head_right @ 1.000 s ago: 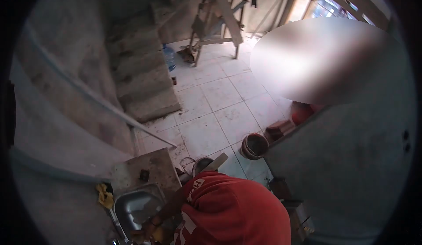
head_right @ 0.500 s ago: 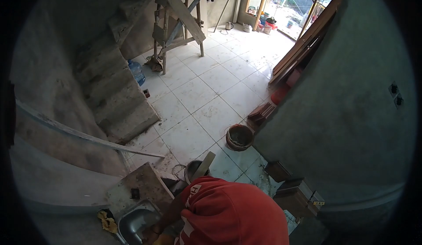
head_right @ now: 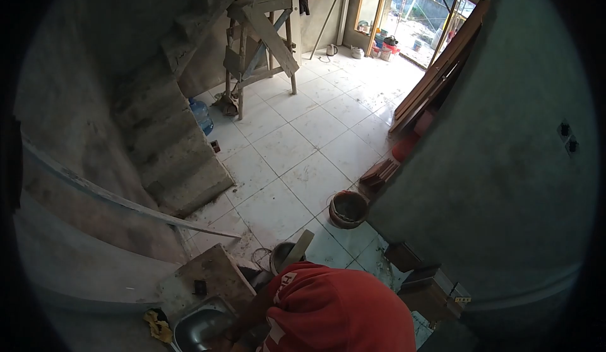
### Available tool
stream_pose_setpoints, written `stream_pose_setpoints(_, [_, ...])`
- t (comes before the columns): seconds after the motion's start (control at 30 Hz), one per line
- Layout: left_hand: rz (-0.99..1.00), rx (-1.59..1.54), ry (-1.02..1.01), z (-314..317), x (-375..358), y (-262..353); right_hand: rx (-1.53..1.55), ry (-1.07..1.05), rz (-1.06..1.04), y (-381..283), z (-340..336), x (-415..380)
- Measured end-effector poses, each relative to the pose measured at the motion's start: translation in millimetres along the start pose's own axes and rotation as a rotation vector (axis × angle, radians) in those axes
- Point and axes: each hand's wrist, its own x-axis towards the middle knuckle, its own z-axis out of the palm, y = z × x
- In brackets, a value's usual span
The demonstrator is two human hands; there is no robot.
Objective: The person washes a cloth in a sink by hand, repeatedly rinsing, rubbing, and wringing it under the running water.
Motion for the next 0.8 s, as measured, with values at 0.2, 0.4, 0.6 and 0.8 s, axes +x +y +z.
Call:
stream_pose_setpoints(0.2, [-0.003, -0.028, 0.034, -18.6, -9.2, -7.7, 0.149, 0.06, -0.091, 5.0, -17.8, -36.6])
stream_pose_setpoints(0.4, [-0.013, -0.048, 0.067, -29.8, -33.3, -3.5, 0.309, 0.123, -0.176, 14.3, -7.9, -39.0])
stream_pose_setpoints(0.6, [0.168, 0.175, 0.133, 7.4, -78.0, 58.3, 0.493, 0.167, -0.281, 10.5, -38.7, -57.3])
stream_pose_setpoints(0.8, [0.116, 0.039, 0.035, -3.6, -60.0, 50.6, 0.72, 0.165, -0.372, 11.8, -51.8, -80.4])
